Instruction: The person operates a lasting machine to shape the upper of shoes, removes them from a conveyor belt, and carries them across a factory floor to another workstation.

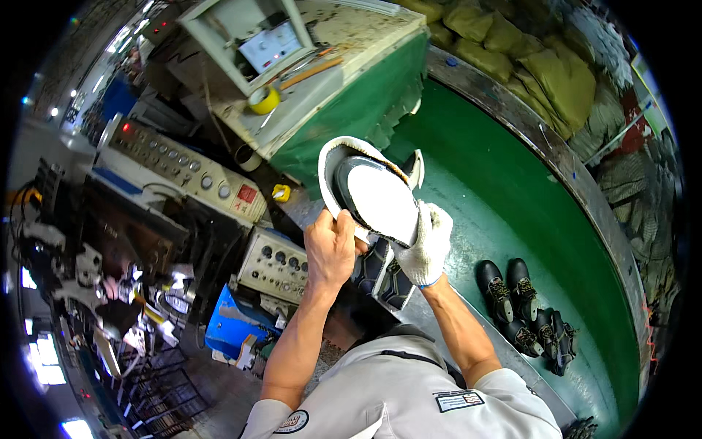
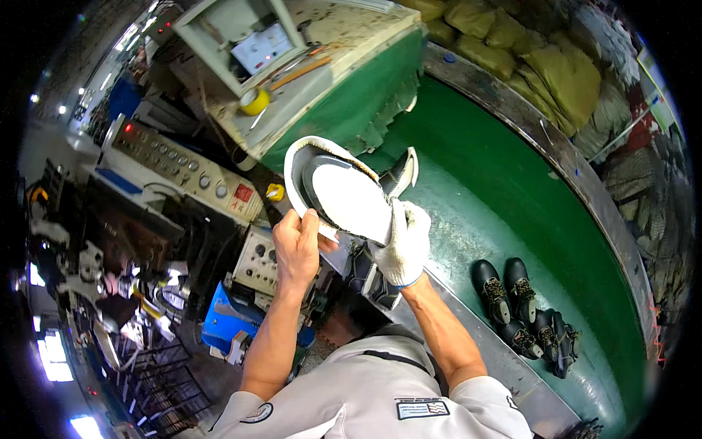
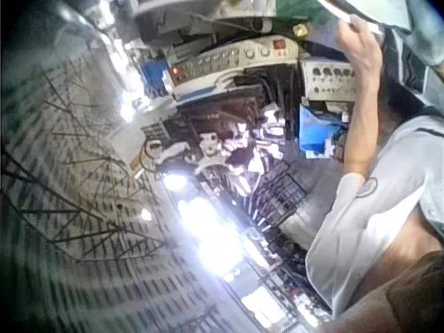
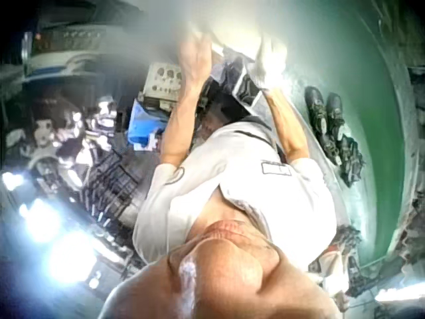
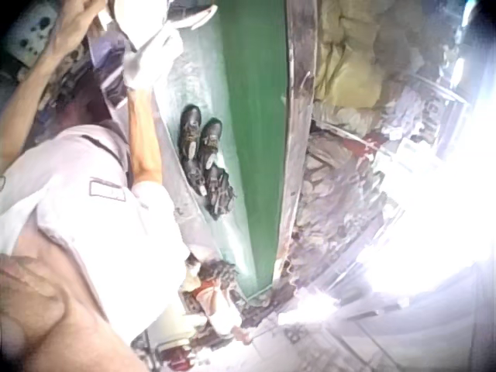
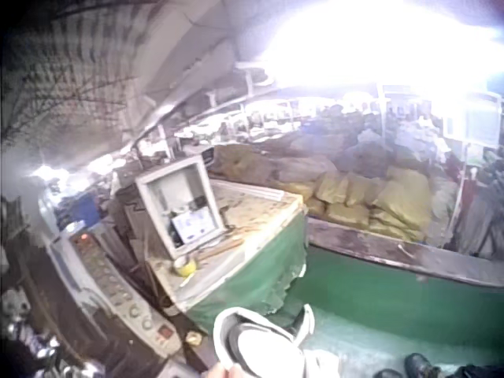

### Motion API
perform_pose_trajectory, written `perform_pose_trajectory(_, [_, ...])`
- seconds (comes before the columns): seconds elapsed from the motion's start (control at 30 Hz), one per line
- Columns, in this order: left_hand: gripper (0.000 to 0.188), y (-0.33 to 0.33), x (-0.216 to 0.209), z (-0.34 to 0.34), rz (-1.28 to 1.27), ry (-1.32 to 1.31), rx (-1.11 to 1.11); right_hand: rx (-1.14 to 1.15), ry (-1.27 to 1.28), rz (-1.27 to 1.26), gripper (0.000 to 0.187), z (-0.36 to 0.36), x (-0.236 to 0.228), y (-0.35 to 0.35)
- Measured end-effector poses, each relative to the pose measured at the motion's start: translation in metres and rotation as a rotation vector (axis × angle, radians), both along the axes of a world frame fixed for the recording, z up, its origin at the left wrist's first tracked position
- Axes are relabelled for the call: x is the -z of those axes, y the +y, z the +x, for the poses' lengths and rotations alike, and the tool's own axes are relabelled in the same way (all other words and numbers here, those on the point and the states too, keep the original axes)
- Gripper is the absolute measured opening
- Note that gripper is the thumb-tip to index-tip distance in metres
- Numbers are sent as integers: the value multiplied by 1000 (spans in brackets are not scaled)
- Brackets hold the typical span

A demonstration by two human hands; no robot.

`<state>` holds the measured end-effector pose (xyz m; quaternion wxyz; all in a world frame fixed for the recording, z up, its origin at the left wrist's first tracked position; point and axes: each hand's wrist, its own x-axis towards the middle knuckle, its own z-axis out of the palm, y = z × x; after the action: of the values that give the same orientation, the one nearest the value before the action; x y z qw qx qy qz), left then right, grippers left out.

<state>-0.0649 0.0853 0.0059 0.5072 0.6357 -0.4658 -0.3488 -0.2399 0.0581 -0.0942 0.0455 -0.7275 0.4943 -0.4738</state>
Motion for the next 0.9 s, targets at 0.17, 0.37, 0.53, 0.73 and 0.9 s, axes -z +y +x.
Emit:
perform_pose_trajectory(0.17, [26,87,-15,37,-152,-309,-117,-121,53,5,92,44,-36,56])
perform_pose_trajectory(0.37, [48,183,-52,149,-375,119,-233,-701,-228,521,89,78,-85,124])
perform_pose_trajectory(0.53, [40,165,-51,180,-423,264,-135,-1277,-829,1298,97,115,-67,165])
perform_pose_trajectory(0.73, [21,182,-55,208,-298,210,-99,-1464,-1224,1545,110,135,-50,188])
perform_pose_trajectory(0.9, [22,208,-59,231,89,-144,-173,-1175,-1646,1719,64,164,28,190])
